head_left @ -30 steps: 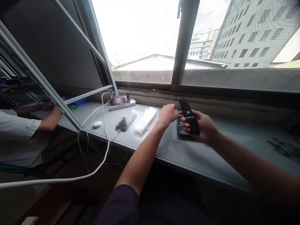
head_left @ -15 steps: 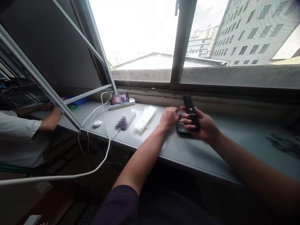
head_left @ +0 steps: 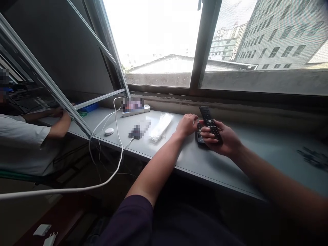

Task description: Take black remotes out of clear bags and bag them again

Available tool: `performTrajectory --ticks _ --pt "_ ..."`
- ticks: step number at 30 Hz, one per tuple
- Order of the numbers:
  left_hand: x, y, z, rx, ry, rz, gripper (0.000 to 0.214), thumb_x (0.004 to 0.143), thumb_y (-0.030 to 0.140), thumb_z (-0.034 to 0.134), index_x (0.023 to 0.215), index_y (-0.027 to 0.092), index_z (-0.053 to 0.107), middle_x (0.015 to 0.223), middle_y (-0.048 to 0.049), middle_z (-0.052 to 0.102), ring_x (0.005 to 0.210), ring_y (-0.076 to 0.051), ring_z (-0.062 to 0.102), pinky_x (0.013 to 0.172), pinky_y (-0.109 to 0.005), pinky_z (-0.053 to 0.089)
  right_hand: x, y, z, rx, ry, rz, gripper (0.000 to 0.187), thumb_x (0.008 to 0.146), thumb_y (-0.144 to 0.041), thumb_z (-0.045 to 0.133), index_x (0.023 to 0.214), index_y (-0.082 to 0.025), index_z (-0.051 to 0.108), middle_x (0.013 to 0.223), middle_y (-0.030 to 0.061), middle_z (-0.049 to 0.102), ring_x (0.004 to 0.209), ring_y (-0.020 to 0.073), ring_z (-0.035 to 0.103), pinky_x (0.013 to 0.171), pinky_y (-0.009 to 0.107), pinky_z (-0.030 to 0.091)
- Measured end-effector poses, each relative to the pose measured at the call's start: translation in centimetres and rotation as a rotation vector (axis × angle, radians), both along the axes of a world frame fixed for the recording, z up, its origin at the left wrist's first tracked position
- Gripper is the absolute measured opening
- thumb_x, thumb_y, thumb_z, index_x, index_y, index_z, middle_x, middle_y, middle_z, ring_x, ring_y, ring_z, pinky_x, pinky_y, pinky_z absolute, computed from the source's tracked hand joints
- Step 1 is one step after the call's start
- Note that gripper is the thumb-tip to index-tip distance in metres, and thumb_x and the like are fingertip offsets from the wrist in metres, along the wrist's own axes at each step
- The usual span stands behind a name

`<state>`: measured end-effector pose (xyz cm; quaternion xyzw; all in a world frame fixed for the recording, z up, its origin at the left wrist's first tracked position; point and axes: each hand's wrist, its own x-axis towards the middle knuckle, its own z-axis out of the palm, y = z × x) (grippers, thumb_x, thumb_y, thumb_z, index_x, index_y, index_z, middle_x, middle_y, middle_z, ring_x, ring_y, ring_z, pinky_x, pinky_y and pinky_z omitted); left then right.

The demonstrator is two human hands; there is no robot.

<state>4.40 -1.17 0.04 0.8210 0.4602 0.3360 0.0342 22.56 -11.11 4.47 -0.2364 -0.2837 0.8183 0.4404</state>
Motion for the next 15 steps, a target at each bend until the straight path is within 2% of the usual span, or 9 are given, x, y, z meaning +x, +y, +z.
performTrajectory --ticks 3,5,8,11,15 --pt "-0.32 0.31 -0.24 0.015 0.027 0.005 0.029 0.109 0.015 0.056 0.129 0.017 0.078 0.132 -0.0119 0.081 0.128 -0.027 0.07 0.12 -0.038 0.053 0.11 -0.17 0.13 -0.007 0.01 0.001 0.037 0.119 -0.05 0.051 0.131 -0.021 0.071 0.082 0.0013 0.055 0.061 0.0147 0.051 0.039 0.017 0.051" --pt "-0.44 0.46 -0.42 0.024 0.034 0.004 0.029 0.111 0.016 0.055 0.129 0.018 0.078 0.133 -0.0116 0.081 0.128 -0.026 0.07 0.12 -0.038 0.053 0.18 -0.28 0.26 -0.055 0.051 -0.035 0.04 0.12 -0.052 0.051 0.133 -0.021 0.072 0.083 0.0015 0.058 0.062 0.0137 0.056 0.04 0.015 0.052" --pt "-0.51 0.46 -0.57 0.021 0.036 -0.003 0.029 0.112 0.018 0.054 0.128 0.018 0.078 0.134 -0.0118 0.081 0.128 -0.026 0.069 0.118 -0.038 0.053 0.32 -0.33 0.4 -0.111 0.063 -0.122 0.034 0.123 -0.041 0.05 0.138 -0.02 0.072 0.089 0.0034 0.067 0.065 0.0117 0.066 0.042 0.013 0.055" --pt "-0.57 0.27 -0.49 0.001 0.029 -0.006 0.029 0.112 0.019 0.055 0.129 0.019 0.078 0.134 -0.0114 0.081 0.129 -0.026 0.069 0.118 -0.037 0.054 0.4 -0.36 0.49 -0.118 -0.016 -0.202 0.029 0.122 -0.03 0.053 0.142 -0.022 0.073 0.107 0.007 0.079 0.073 0.0111 0.077 0.051 0.014 0.063" --pt "-0.72 0.27 -0.46 0.001 0.001 -0.013 0.029 0.111 0.019 0.055 0.13 0.018 0.078 0.134 -0.011 0.082 0.128 -0.026 0.07 0.118 -0.036 0.054 0.26 -0.46 0.58 -0.108 -0.061 -0.224 0.029 0.121 -0.028 0.056 0.143 -0.027 0.075 0.111 0.0049 0.084 0.068 0.0092 0.078 0.056 0.015 0.067"
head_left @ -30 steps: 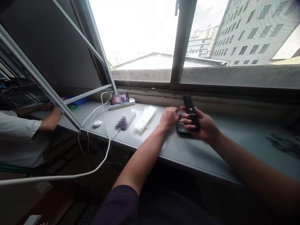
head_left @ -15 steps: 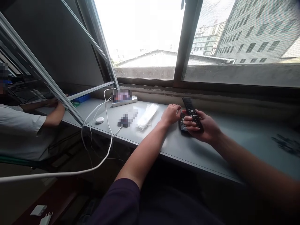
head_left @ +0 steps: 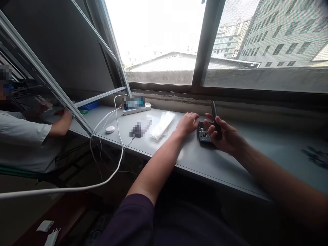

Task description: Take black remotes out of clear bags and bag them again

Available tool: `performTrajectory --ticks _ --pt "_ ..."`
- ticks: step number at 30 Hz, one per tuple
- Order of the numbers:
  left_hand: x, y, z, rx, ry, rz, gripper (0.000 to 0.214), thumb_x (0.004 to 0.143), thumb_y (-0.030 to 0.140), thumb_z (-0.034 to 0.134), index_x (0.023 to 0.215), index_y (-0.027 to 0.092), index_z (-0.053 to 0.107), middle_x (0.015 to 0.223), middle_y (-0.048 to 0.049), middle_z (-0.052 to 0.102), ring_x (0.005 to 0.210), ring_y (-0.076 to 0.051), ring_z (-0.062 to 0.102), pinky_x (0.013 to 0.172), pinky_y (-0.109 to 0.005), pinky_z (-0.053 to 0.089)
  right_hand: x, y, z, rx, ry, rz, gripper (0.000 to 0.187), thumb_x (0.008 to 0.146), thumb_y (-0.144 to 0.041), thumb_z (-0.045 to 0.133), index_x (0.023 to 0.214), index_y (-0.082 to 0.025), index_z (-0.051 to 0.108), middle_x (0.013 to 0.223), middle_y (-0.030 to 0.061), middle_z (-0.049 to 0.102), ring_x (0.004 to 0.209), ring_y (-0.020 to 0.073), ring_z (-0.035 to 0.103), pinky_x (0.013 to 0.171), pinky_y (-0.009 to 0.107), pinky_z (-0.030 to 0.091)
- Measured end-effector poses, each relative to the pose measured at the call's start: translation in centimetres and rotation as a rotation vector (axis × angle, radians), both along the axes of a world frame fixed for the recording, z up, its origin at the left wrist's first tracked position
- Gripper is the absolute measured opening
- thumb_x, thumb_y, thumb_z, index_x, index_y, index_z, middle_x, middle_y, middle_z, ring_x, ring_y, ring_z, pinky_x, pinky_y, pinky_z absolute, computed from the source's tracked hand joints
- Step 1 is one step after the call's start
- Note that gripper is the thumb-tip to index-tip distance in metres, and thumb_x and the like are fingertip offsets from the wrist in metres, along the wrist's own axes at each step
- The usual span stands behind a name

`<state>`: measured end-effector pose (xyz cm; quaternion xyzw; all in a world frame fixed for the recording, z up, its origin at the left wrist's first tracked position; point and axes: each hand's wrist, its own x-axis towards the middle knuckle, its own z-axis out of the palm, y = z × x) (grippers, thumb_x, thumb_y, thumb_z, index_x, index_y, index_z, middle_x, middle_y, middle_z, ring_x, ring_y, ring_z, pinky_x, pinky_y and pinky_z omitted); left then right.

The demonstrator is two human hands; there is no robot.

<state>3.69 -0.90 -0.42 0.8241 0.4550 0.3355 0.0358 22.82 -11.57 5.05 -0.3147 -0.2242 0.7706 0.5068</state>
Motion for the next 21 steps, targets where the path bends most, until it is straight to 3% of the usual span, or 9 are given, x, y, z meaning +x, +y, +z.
performTrajectory --ticks 5,10,13,17,21 --pt "-0.4 0.6 -0.5 0.016 -0.028 -0.006 0.028 0.11 0.018 0.058 0.128 0.018 0.079 0.132 -0.0102 0.083 0.125 -0.026 0.072 0.117 -0.036 0.055 0.1 0.3 -0.4 0.034 -0.025 0.03 0.024 0.119 -0.034 0.066 0.139 -0.028 0.077 0.097 0.0004 0.083 0.057 0.0066 0.07 0.05 0.013 0.063" --pt "-0.9 1.0 -0.9 0.017 -0.06 -0.002 0.026 0.11 0.018 0.059 0.125 0.021 0.08 0.129 -0.0086 0.083 0.124 -0.024 0.074 0.116 -0.036 0.057 0.2 0.8 -0.8 0.134 -0.072 0.046 0.029 0.109 -0.04 0.083 0.135 -0.028 0.077 0.086 -0.0016 0.078 0.051 0.0064 0.062 0.039 0.01 0.049" --pt "-1.0 1.1 -0.9 0.006 -0.079 0.0 0.025 0.109 0.017 0.06 0.124 0.022 0.08 0.128 -0.0082 0.084 0.124 -0.024 0.075 0.116 -0.036 0.057 0.0 0.7 -0.8 0.18 -0.051 0.069 0.024 0.113 -0.046 0.073 0.129 -0.028 0.076 0.082 0.0004 0.074 0.05 0.0091 0.056 0.037 0.014 0.046" --pt "-1.0 1.3 -1.0 0.003 -0.096 -0.001 0.025 0.109 0.017 0.06 0.123 0.021 0.08 0.127 -0.0079 0.084 0.123 -0.024 0.075 0.116 -0.036 0.057 -0.5 0.3 -0.3 0.136 -0.04 0.069 0.036 0.121 -0.046 0.045 0.128 -0.027 0.075 0.081 0.0043 0.069 0.051 0.0137 0.052 0.038 0.021 0.047" --pt "-1.0 1.4 -1.2 0.008 -0.096 -0.005 0.024 0.109 0.018 0.06 0.122 0.02 0.08 0.127 -0.0081 0.084 0.123 -0.024 0.075 0.115 -0.036 0.056 -0.7 0.1 -0.2 0.108 -0.01 0.094 0.037 0.117 -0.038 0.046 0.136 -0.022 0.074 0.083 0.0064 0.066 0.06 0.0174 0.057 0.044 0.025 0.054"
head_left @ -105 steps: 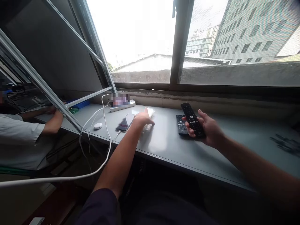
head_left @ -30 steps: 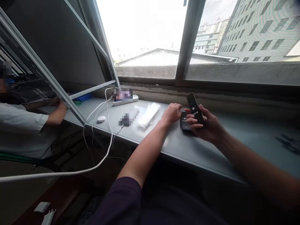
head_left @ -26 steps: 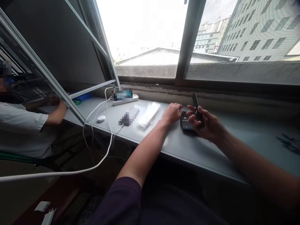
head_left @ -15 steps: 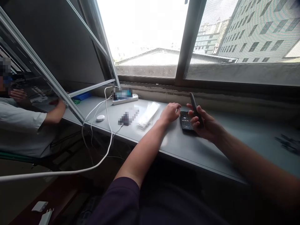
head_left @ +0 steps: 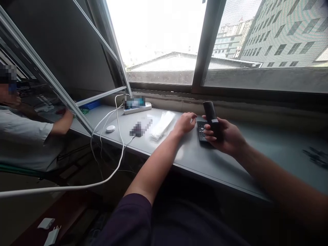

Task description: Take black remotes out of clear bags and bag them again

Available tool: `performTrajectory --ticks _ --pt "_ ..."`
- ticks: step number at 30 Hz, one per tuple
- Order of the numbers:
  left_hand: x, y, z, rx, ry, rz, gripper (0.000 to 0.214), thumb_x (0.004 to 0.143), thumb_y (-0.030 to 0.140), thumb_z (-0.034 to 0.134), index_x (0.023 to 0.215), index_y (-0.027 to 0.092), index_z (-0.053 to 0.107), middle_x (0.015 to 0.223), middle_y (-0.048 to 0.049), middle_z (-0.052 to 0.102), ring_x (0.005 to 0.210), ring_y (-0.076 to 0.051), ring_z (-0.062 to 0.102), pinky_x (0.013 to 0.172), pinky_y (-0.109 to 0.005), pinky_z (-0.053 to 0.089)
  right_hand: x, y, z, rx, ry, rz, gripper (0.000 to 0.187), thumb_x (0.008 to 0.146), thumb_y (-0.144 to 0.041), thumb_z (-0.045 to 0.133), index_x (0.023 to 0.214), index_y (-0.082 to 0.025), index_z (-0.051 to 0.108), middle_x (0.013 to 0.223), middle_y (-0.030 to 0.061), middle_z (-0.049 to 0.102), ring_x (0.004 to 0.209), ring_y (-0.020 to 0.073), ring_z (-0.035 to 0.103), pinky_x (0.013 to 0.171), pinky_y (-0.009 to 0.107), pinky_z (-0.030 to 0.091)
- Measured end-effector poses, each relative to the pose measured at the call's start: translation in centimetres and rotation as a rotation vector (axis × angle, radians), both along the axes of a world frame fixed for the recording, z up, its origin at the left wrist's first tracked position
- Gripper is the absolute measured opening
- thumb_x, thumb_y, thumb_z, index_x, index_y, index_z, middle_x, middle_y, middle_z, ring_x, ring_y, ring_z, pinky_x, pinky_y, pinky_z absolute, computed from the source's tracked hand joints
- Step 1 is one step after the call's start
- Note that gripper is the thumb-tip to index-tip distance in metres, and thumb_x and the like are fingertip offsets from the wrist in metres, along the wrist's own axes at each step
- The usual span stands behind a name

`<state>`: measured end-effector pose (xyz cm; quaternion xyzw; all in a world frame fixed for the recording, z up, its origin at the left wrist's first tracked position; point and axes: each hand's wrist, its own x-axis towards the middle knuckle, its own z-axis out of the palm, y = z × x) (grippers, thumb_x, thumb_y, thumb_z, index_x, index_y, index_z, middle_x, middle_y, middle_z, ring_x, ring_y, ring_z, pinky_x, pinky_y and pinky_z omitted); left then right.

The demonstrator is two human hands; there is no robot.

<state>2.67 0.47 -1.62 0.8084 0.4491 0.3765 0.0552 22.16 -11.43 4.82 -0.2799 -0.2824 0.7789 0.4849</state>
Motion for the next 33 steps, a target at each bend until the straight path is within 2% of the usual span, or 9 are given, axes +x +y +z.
performTrajectory --ticks 3,6,11,13,17,23,28,31,33 --pt "-0.02 0.04 -0.04 0.001 -0.004 -0.007 0.023 0.109 0.02 0.06 0.121 0.019 0.08 0.126 -0.0082 0.084 0.122 -0.024 0.075 0.115 -0.036 0.056 -0.03 -0.06 -0.17 -0.038 0.01 0.005 0.035 0.112 -0.041 0.058 0.133 -0.019 0.075 0.088 0.0092 0.067 0.071 0.0205 0.063 0.051 0.029 0.062" --pt "-0.06 -0.02 0.06 -0.008 -0.006 -0.008 0.023 0.109 0.02 0.06 0.122 0.02 0.08 0.126 -0.0083 0.084 0.121 -0.024 0.075 0.115 -0.035 0.056 -0.09 -0.19 -0.18 -0.078 0.007 -0.016 0.03 0.112 -0.04 0.063 0.13 -0.019 0.074 0.087 0.0076 0.065 0.068 0.0183 0.062 0.048 0.025 0.06" --pt "-0.06 -0.26 0.38 -0.038 0.011 0.004 0.024 0.109 0.019 0.06 0.123 0.02 0.08 0.127 -0.0079 0.084 0.123 -0.023 0.076 0.115 -0.034 0.056 -0.06 -0.34 0.16 -0.104 -0.018 -0.014 0.024 0.114 -0.026 0.059 0.133 -0.021 0.073 0.089 0.0059 0.067 0.063 0.0139 0.062 0.042 0.017 0.054" --pt "-0.04 -0.39 0.5 -0.042 0.018 0.007 0.025 0.11 0.02 0.06 0.123 0.02 0.08 0.129 -0.0078 0.084 0.124 -0.023 0.075 0.116 -0.035 0.056 -0.07 -0.35 0.24 -0.093 -0.034 -0.018 0.028 0.115 -0.032 0.057 0.134 -0.02 0.074 0.093 0.0086 0.071 0.064 0.0151 0.063 0.042 0.019 0.055" --pt "-0.02 -0.68 0.74 -0.058 0.026 0.004 0.025 0.111 0.021 0.059 0.123 0.023 0.081 0.131 -0.0067 0.084 0.125 -0.022 0.076 0.117 -0.034 0.056 -0.27 -0.45 0.26 -0.051 -0.037 -0.027 0.046 0.118 -0.047 0.046 0.137 -0.017 0.076 0.094 0.0126 0.072 0.065 0.0191 0.064 0.043 0.024 0.055" --pt "-0.03 -0.43 0.53 -0.048 0.009 -0.009 0.025 0.11 0.02 0.059 0.123 0.021 0.08 0.13 -0.0074 0.084 0.124 -0.022 0.076 0.117 -0.034 0.057 -0.49 -0.55 0.3 -0.015 -0.049 -0.022 0.039 0.112 -0.03 0.05 0.134 -0.013 0.076 0.086 0.0085 0.066 0.062 0.0182 0.058 0.042 0.025 0.052" --pt "-0.05 -0.15 0.27 -0.031 -0.019 -0.008 0.024 0.109 0.018 0.059 0.122 0.021 0.079 0.128 -0.0073 0.083 0.122 -0.021 0.076 0.116 -0.033 0.057 -0.63 -0.46 0.14 -0.043 -0.039 -0.085 0.038 0.111 -0.041 0.063 0.13 -0.01 0.076 0.085 0.0082 0.065 0.066 0.019 0.062 0.047 0.027 0.059" --pt "-0.05 -0.29 0.38 -0.04 -0.026 -0.011 0.025 0.108 0.017 0.06 0.123 0.02 0.079 0.128 -0.0087 0.083 0.122 -0.021 0.077 0.116 -0.032 0.057 -0.61 -0.33 0.03 -0.085 -0.061 -0.145 0.029 0.111 -0.031 0.066 0.13 -0.011 0.075 0.083 0.007 0.067 0.067 0.0184 0.067 0.054 0.025 0.065" --pt "-0.05 -0.47 0.52 -0.049 -0.027 -0.015 0.025 0.109 0.017 0.06 0.123 0.02 0.079 0.129 -0.009 0.083 0.123 -0.021 0.077 0.117 -0.033 0.057 -0.52 -0.22 -0.02 -0.112 -0.084 -0.169 0.026 0.112 -0.025 0.062 0.131 -0.012 0.074 0.089 0.0105 0.074 0.072 0.0201 0.073 0.061 0.028 0.071"
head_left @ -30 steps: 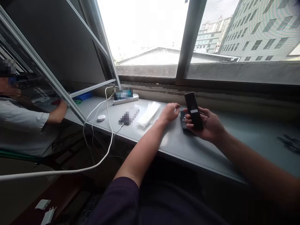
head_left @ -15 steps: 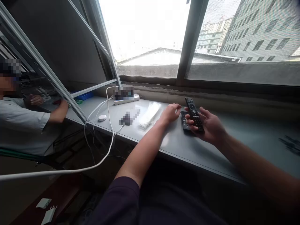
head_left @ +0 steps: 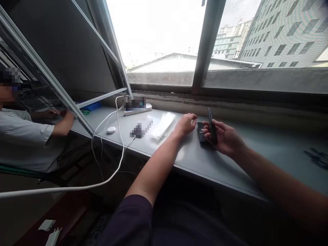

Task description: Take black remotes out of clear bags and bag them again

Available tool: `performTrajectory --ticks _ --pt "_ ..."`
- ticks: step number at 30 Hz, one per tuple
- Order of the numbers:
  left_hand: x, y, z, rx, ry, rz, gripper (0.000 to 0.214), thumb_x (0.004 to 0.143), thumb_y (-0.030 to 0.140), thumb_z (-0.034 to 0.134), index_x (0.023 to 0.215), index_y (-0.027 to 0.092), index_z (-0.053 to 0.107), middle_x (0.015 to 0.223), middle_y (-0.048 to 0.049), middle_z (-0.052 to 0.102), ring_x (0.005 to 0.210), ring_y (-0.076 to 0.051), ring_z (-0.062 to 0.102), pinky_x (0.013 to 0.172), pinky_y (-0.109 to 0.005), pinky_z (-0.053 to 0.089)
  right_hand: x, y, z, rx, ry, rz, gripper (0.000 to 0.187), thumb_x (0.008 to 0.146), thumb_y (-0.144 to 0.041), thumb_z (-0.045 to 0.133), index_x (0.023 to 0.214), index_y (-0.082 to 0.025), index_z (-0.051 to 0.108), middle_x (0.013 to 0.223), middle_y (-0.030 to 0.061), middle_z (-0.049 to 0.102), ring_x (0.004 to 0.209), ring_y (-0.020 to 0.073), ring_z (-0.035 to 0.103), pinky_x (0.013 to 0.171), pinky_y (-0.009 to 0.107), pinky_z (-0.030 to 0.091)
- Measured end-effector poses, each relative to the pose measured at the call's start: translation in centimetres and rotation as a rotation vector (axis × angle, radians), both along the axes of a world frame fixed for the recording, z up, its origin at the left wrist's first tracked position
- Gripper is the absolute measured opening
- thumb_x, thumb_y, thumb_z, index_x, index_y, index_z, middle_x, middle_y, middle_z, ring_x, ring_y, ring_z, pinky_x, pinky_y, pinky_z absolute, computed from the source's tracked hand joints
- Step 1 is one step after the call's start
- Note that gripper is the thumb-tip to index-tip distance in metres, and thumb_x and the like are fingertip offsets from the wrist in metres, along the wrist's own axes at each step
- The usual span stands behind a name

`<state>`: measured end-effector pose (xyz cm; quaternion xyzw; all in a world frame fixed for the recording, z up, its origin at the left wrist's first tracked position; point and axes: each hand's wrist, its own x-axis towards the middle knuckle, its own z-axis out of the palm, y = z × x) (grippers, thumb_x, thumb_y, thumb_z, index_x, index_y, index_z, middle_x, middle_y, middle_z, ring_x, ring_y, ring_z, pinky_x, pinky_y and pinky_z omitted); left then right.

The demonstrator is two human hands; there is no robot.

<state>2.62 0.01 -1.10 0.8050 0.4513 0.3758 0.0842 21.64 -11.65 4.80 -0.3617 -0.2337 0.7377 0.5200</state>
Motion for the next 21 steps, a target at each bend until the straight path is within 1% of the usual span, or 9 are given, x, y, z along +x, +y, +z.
performTrajectory --ticks 3,5,6,8,10,11,13,16,21 --pt "0.0 -0.2 0.2 -0.015 0.007 0.002 0.025 0.109 0.018 0.06 0.123 0.021 0.08 0.131 -0.0085 0.083 0.125 -0.022 0.076 0.119 -0.034 0.056 0.3 0.2 -0.2 0.007 -0.002 0.014 0.026 0.114 -0.026 0.057 0.132 -0.017 0.073 0.106 0.0154 0.082 0.084 0.0246 0.081 0.068 0.034 0.075" --pt "0.0 -0.3 0.3 -0.02 0.013 0.009 0.024 0.109 0.019 0.06 0.123 0.022 0.08 0.132 -0.008 0.083 0.126 -0.022 0.076 0.12 -0.034 0.056 0.5 0.5 -0.5 0.038 -0.004 0.031 0.026 0.115 -0.032 0.056 0.132 -0.022 0.072 0.111 0.0153 0.083 0.085 0.0257 0.082 0.064 0.035 0.074" --pt "0.0 -0.2 0.3 -0.02 0.016 0.011 0.024 0.11 0.019 0.06 0.123 0.023 0.08 0.132 -0.0077 0.083 0.127 -0.022 0.076 0.121 -0.034 0.055 0.6 0.6 -0.7 0.056 -0.004 0.038 0.026 0.116 -0.035 0.054 0.132 -0.024 0.072 0.112 0.0149 0.083 0.083 0.0254 0.081 0.059 0.033 0.072" --pt "0.0 -0.1 0.2 -0.016 0.021 0.013 0.024 0.11 0.02 0.06 0.123 0.024 0.08 0.132 -0.0072 0.083 0.127 -0.022 0.076 0.12 -0.034 0.055 0.7 0.9 -1.0 0.087 0.009 0.05 0.028 0.118 -0.04 0.05 0.13 -0.026 0.071 0.112 0.0145 0.081 0.075 0.0232 0.076 0.046 0.029 0.064" --pt "0.0 0.0 0.1 -0.01 0.025 0.013 0.024 0.11 0.021 0.06 0.123 0.024 0.08 0.131 -0.0072 0.083 0.127 -0.022 0.076 0.119 -0.033 0.056 0.7 1.0 -1.2 0.109 0.037 0.056 0.028 0.118 -0.039 0.047 0.126 -0.025 0.07 0.109 0.0148 0.08 0.067 0.0205 0.069 0.037 0.025 0.054" --pt "0.0 0.1 0.0 -0.008 0.028 0.013 0.024 0.11 0.021 0.06 0.124 0.023 0.08 0.131 -0.0074 0.083 0.126 -0.022 0.076 0.118 -0.033 0.056 0.7 1.1 -1.1 0.114 0.052 0.058 0.027 0.117 -0.037 0.047 0.125 -0.024 0.07 0.106 0.0145 0.078 0.064 0.0192 0.066 0.035 0.023 0.05" --pt "0.0 0.1 0.0 -0.007 0.031 0.013 0.024 0.111 0.022 0.059 0.124 0.023 0.08 0.13 -0.0077 0.083 0.125 -0.022 0.076 0.117 -0.033 0.057 0.5 1.0 -1.0 0.117 0.076 0.064 0.025 0.116 -0.033 0.05 0.124 -0.021 0.07 0.098 0.0124 0.075 0.061 0.017 0.061 0.034 0.022 0.048" --pt "0.0 0.1 0.1 -0.007 0.029 0.008 0.023 0.111 0.021 0.06 0.123 0.023 0.08 0.13 -0.0076 0.083 0.124 -0.022 0.076 0.117 -0.034 0.057 0.2 0.7 -0.6 0.109 0.075 0.066 0.024 0.114 -0.031 0.055 0.124 -0.019 0.073 0.092 0.0094 0.072 0.06 0.0155 0.059 0.037 0.022 0.051" --pt "0.1 0.0 0.2 -0.003 0.014 0.002 0.023 0.11 0.019 0.06 0.123 0.021 0.079 0.128 -0.0083 0.083 0.122 -0.022 0.077 0.116 -0.034 0.058 0.0 0.4 -0.3 0.085 0.043 0.009 0.018 0.113 -0.025 0.061 0.122 -0.019 0.075 0.087 0.0061 0.071 0.066 0.0168 0.067 0.049 0.024 0.064"
